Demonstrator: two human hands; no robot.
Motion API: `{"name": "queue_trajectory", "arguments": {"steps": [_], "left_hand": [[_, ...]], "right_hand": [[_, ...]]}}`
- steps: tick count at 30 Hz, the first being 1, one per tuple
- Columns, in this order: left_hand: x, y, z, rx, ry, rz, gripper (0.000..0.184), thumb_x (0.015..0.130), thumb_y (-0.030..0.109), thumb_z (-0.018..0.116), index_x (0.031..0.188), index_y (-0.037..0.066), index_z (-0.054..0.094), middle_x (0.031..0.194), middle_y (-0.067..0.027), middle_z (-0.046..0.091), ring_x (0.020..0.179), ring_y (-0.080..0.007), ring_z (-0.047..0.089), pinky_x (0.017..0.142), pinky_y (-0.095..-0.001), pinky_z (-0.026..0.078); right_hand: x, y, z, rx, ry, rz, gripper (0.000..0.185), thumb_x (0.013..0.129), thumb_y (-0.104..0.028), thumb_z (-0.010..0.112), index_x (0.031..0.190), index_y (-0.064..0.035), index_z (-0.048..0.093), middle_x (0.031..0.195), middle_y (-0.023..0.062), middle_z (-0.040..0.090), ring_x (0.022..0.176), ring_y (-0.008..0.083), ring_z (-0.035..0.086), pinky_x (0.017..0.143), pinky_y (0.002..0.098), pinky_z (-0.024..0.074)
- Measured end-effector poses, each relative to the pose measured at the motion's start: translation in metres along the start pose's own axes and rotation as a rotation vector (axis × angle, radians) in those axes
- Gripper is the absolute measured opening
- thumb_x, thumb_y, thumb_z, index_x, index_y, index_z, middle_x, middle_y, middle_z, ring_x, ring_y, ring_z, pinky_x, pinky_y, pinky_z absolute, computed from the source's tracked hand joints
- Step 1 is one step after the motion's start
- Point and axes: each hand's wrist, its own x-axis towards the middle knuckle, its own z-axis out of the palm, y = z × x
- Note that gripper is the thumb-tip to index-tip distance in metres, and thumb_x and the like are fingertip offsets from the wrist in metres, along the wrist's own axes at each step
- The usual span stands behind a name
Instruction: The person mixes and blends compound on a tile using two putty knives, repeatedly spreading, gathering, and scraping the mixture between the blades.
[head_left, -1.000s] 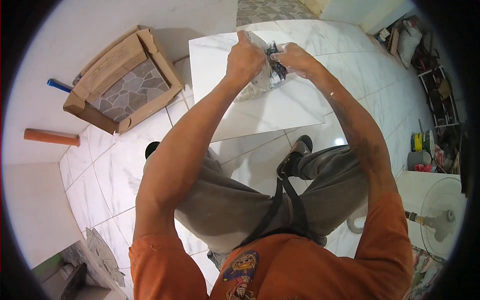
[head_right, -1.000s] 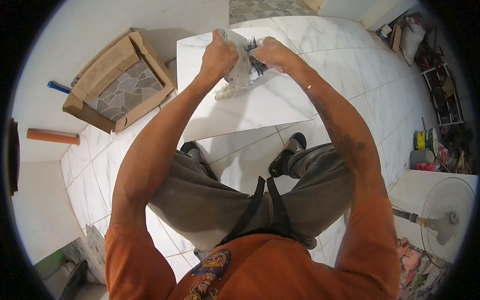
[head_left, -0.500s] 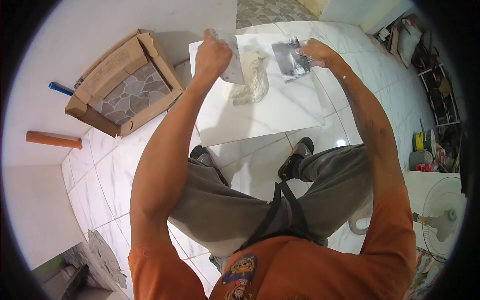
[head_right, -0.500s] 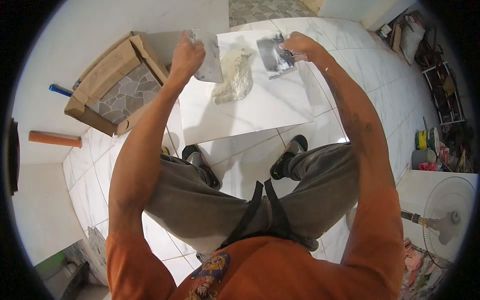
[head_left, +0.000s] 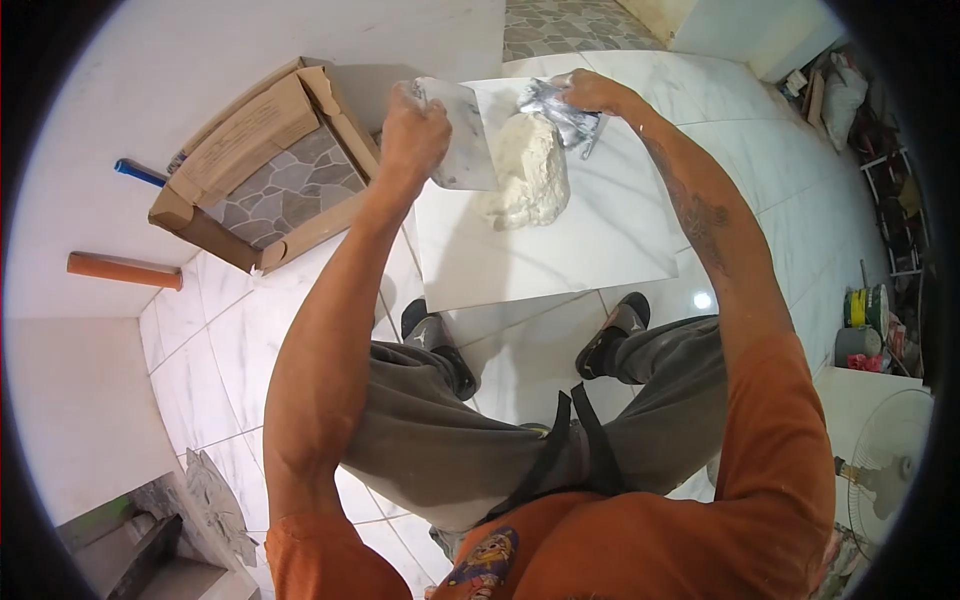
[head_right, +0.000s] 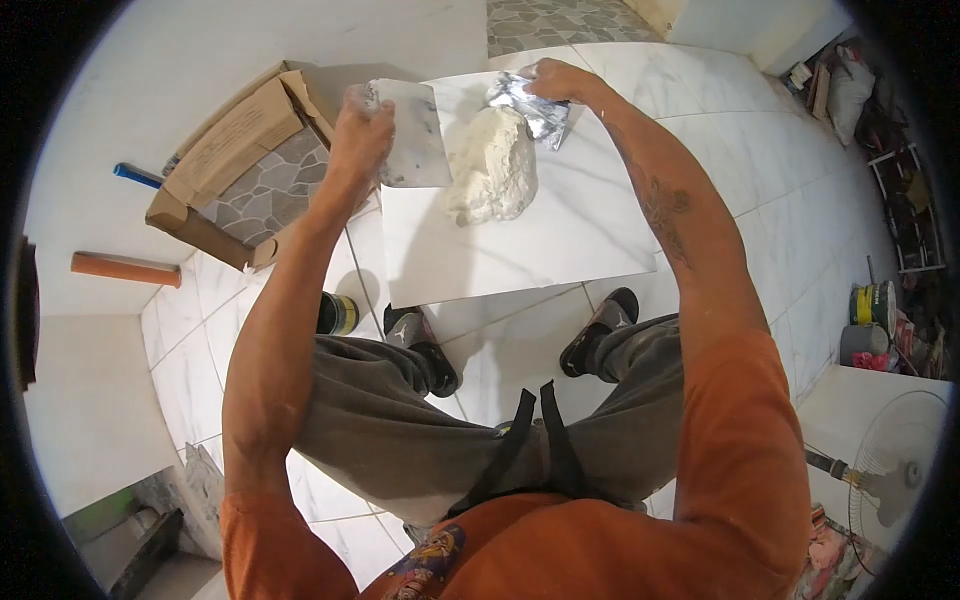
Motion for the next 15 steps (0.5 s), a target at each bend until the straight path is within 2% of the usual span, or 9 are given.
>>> {"name": "queue_trajectory", "arguments": {"steps": [2,3,6,9,12,13,15], "left_hand": [[0.001,-0.002,0.01,-0.015,-0.014,-0.022,0.043,0.089,0.02,0.051,0.115,-0.012,0.039,0.1,-0.0372,0.06,0.095,-0.0491,0.06,0.086,-0.0488,0.047],[0.0,0.002,0.014,-0.024,-0.02,-0.033,0.044,0.089,0.02,0.051,0.114,-0.013,0.037,0.098,-0.0377,0.06,0.093,-0.0493,0.061,0.085,-0.0494,0.047],[-0.01,0.015,0.029,0.061,-0.012,-0.066,0.048,0.087,0.017,0.05,0.117,-0.016,0.031,0.094,-0.0388,0.06,0.09,-0.0499,0.062,0.083,-0.0506,0.048],[-0.02,0.03,0.042,0.079,-0.005,-0.063,0.049,0.085,0.013,0.049,0.118,-0.018,0.029,0.092,-0.0388,0.061,0.088,-0.0493,0.063,0.081,-0.05,0.05],[-0.028,0.044,0.048,0.07,-0.03,-0.08,0.054,0.084,0.012,0.05,0.12,-0.02,0.026,0.092,-0.0376,0.061,0.087,-0.0482,0.063,0.081,-0.0489,0.051],[-0.03,0.048,0.051,0.065,-0.031,-0.087,0.056,0.084,0.012,0.05,0.121,-0.021,0.025,0.092,-0.0373,0.061,0.087,-0.0481,0.063,0.081,-0.0488,0.051],[-0.031,0.053,0.056,0.062,-0.045,-0.098,0.058,0.083,0.011,0.051,0.122,-0.021,0.023,0.092,-0.0366,0.061,0.088,-0.0476,0.063,0.081,-0.0485,0.051]], "right_hand": [[0.004,-0.01,-0.001,-0.045,-0.046,-0.017,0.051,0.087,-0.027,0.059,0.133,-0.0067,0.055,0.127,0.0244,0.052,0.116,0.0337,0.053,0.097,0.0381,0.0426],[-0.003,-0.021,-0.004,-0.103,-0.044,-0.037,0.049,0.09,-0.022,0.06,0.132,0.0006,0.053,0.128,0.0234,0.056,0.117,0.0299,0.054,0.1,0.0345,0.0416],[-0.014,-0.037,-0.006,-0.065,-0.026,0.001,0.048,0.091,-0.022,0.059,0.131,0.0034,0.052,0.125,0.0227,0.059,0.115,0.0298,0.056,0.1,0.0343,0.0413],[-0.036,-0.05,-0.006,-0.008,-0.012,-0.033,0.047,0.09,-0.02,0.059,0.129,0.006,0.053,0.122,0.0225,0.061,0.111,0.03,0.058,0.099,0.0339,0.0422],[-0.057,-0.066,-0.004,-0.018,0.0,-0.073,0.046,0.087,-0.018,0.056,0.128,0.003,0.055,0.118,0.0237,0.062,0.107,0.0328,0.06,0.094,0.0349,0.0442],[-0.064,-0.072,-0.002,-0.028,0.023,-0.084,0.041,0.085,-0.016,0.055,0.12,0.0047,0.06,0.109,0.025,0.065,0.102,0.0333,0.061,0.09,0.0368,0.046],[-0.072,-0.082,0.007,-0.015,0.083,-0.038,0.037,0.082,-0.015,0.055,0.112,0.006,0.062,0.102,0.0258,0.065,0.096,0.0329,0.062,0.085,0.0385,0.0472]]}}
